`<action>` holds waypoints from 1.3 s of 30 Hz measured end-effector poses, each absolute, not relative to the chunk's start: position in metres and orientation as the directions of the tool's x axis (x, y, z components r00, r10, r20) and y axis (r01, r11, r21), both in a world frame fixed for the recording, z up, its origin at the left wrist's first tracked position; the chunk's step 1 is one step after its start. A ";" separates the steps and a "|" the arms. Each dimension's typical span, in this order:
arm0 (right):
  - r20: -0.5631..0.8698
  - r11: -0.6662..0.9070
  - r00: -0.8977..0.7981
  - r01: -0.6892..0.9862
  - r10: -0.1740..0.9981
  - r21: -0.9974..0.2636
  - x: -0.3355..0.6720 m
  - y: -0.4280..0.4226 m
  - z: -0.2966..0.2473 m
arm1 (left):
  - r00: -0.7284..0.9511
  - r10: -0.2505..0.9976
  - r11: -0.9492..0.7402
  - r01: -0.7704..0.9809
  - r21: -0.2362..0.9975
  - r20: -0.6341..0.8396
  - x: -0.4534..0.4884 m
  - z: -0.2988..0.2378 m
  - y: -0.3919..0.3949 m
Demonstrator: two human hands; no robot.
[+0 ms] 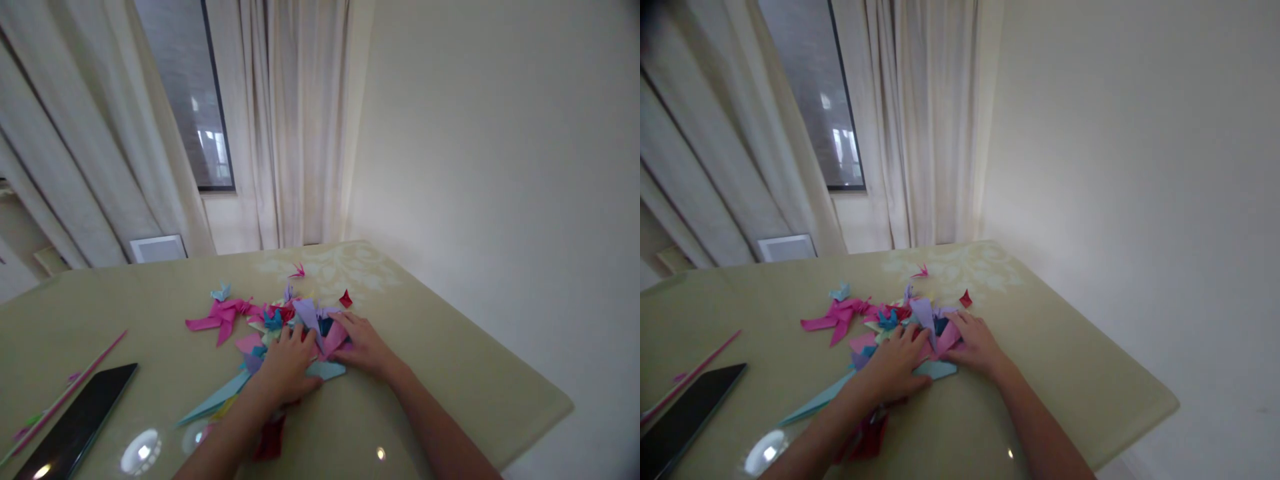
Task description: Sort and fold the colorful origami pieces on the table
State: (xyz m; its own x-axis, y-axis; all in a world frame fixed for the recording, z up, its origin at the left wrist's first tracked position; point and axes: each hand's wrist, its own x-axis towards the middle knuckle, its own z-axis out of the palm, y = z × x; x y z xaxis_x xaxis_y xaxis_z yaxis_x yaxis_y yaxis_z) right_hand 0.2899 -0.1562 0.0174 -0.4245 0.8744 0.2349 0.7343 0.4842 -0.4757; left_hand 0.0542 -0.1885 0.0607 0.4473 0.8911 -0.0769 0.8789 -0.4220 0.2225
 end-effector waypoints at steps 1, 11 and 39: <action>0.249 0.486 -0.418 0.733 0.874 -0.476 0.288 -0.155 0.020 | 0.442 0.894 -0.418 0.883 0.213 -0.075 0.054 0.059 -0.187; 0.371 0.390 -0.197 0.722 0.907 -0.571 0.300 -0.139 0.013 | 0.490 0.872 -0.466 0.832 0.299 -0.004 0.028 0.063 -0.158; 0.509 0.314 -0.020 0.808 0.861 -0.498 0.302 -0.136 -0.003 | 0.120 0.960 -0.228 0.858 0.459 0.253 -0.044 0.106 -0.135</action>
State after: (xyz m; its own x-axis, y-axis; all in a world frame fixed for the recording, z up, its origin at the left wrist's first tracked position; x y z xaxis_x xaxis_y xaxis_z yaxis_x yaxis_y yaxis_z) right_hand 0.3022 -0.1365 -0.0026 -0.0204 0.8606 0.5089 0.8083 0.3137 -0.4982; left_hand -0.0436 -0.1349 0.1065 0.1195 0.9600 0.2531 0.8585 -0.2280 0.4594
